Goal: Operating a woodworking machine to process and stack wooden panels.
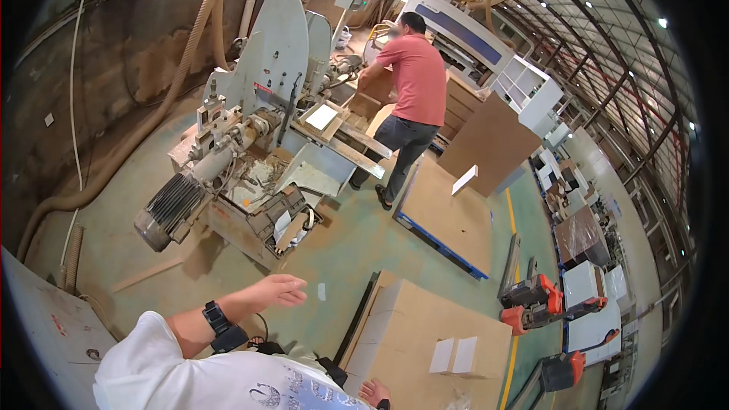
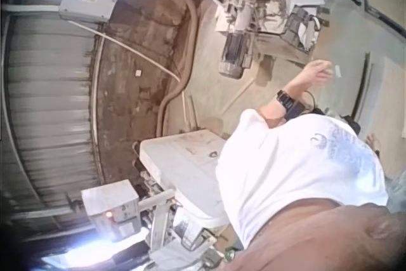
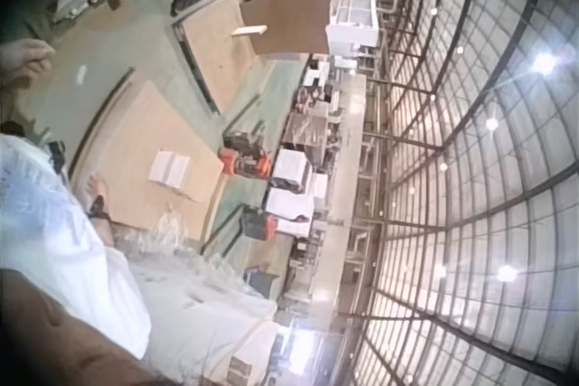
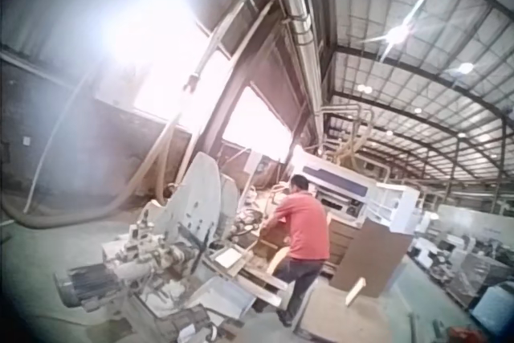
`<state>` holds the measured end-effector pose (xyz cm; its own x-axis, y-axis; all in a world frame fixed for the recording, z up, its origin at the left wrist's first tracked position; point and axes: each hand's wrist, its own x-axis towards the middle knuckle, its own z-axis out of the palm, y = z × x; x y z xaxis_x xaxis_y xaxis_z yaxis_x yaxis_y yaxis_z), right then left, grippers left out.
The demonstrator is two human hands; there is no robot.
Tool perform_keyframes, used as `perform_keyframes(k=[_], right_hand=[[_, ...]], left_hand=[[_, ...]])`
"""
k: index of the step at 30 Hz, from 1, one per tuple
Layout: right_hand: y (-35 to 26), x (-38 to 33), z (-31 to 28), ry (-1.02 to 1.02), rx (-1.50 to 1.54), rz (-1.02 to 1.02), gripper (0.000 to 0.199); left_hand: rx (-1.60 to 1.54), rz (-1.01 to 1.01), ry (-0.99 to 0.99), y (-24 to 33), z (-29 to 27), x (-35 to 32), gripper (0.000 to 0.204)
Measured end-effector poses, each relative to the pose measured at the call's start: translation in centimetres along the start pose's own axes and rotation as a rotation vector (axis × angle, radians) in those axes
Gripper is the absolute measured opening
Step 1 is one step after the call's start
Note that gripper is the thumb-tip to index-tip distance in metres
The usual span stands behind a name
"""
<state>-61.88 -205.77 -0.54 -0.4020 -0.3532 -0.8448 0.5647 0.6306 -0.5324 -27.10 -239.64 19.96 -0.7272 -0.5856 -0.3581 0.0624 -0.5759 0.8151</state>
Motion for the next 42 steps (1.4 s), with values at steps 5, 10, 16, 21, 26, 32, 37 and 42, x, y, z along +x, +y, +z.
perform_keyframes(k=[5, 10, 16, 21, 26, 32, 37, 42], right_hand=[[-7.0, 5.6, 0.2, -0.031, -0.018, -0.034, 0.049], [-14.8, 12.8, 2.3, -0.109, -0.054, -0.048, 0.047], [-22.2, 22.1, 1.2, -0.216, 0.0, -0.063, 0.045], [-30.4, 21.2, 0.6, -0.097, -0.006, 0.003, 0.062], [-32.4, 29.1, -7.2, -0.071, 0.096, 0.055, 0.064], [-38.8, 35.5, -6.7, -0.016, 0.134, 0.081, 0.061], [-46.5, 37.6, -2.1, -0.044, 0.032, 0.074, 0.06], [-54.0, 38.1, 1.3, -0.029, -0.048, 0.064, 0.059]], left_hand=[[-0.146, -0.049, 0.094, 1.6, -0.8, 4.1, 0.035], [-0.316, -0.057, 0.178, 1.7, -3.2, 8.7, 0.035], [-0.261, 0.067, 0.345, 4.3, -1.9, 20.2, 0.028], [0.102, 0.001, 0.486, 6.8, -3.5, 30.2, 0.025], [0.725, 0.076, 0.598, 11.5, -6.3, 41.0, 0.034], [1.114, 0.112, 0.756, 16.6, -11.2, 50.1, 0.037], [1.362, 0.11, 0.867, 21.6, -15.2, 57.5, 0.032], [1.64, 0.152, 1.025, 25.9, -20.0, 63.3, 0.034]])
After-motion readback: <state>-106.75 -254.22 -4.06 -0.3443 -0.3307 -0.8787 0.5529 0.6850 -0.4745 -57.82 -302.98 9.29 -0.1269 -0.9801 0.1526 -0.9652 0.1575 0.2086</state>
